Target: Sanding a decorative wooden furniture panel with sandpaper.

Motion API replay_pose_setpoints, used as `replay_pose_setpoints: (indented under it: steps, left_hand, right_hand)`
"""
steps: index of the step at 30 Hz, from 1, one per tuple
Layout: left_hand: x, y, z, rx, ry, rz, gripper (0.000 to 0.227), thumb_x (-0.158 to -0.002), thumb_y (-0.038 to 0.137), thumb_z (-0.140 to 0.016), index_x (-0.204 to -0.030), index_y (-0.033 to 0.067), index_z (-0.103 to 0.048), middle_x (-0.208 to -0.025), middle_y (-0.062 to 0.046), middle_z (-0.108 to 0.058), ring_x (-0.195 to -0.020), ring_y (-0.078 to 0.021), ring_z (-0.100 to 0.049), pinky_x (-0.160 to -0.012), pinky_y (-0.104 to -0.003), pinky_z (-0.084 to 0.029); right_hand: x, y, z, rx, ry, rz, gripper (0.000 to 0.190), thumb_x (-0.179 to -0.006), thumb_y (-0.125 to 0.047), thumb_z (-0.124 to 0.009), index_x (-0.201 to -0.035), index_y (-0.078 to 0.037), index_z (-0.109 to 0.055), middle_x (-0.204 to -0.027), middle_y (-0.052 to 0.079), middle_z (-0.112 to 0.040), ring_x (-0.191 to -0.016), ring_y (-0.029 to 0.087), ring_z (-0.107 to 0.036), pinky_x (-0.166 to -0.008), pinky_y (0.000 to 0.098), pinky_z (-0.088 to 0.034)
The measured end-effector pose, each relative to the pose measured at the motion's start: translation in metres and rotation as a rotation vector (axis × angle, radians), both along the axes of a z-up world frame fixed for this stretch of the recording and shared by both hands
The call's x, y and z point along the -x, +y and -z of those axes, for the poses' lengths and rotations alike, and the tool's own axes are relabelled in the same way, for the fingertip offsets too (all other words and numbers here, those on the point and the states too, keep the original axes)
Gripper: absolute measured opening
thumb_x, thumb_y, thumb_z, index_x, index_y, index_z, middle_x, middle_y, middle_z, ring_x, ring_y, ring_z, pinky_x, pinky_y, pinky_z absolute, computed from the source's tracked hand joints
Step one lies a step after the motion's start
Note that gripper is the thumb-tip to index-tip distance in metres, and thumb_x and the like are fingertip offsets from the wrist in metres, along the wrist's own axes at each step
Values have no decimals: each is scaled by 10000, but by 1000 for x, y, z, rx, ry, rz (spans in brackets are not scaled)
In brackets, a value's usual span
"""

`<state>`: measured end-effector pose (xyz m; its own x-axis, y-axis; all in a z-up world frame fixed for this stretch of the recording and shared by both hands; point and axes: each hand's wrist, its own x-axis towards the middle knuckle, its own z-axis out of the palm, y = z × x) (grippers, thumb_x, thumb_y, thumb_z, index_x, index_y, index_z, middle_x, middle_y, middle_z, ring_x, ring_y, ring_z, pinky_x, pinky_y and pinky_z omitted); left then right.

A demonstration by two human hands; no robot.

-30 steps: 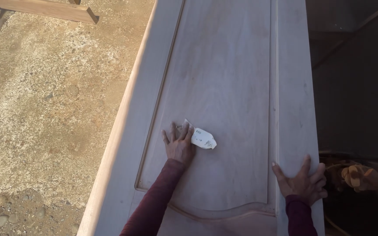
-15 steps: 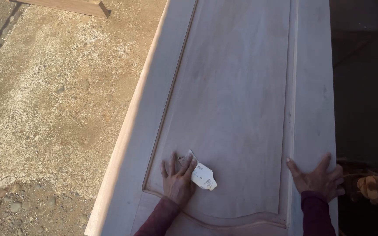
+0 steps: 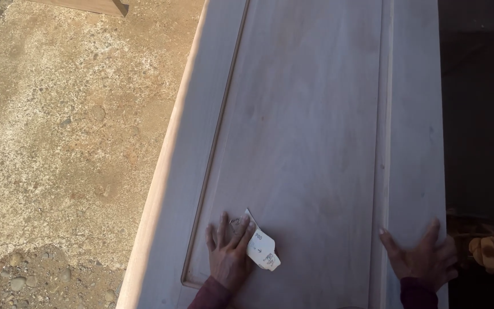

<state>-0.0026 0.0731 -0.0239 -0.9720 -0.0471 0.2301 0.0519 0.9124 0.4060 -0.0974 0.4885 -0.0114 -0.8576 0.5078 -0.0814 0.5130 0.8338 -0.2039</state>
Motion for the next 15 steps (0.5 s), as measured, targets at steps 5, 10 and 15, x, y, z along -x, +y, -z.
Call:
replay_pose_setpoints:
  steps: [5,10,15]
  left_hand:
    - [167,-10,-9,51,-38,26,609,-795,245,-751,-1390,207,-624,-1534,-14,-532,-1499,-484,-242,-1135,-789,-72]
    - [289,-4,11,49,1,1,561,-869,229,-688,-1419,176,-590,-1557,-27,-509,-1524,-482,-233,-1166,-798,-74]
    - [181,-12,-4,-22,35,36,625,-876,267,-745,-1459,146,-554,-1569,-63,-489,-1516,-474,-267,-1156,-793,-60]
  right_hand:
    - [-1,10,19,-62,24,-23,1327,-570,-795,-776,-1672,-205,-332,-1584,267,-279,-1398,515,-292,-1069,734,-241]
    - [-5,8,17,-99,-19,-1,1328,-579,-799,-763,-1692,-217,-330,-1569,265,-313,-1397,489,-328,-1108,716,-252]
    - [-3,4,12,-107,-42,18,1356,-550,-786,-766,-1703,-239,-308,-1589,251,-311,-1402,469,-341,-1172,682,-261]
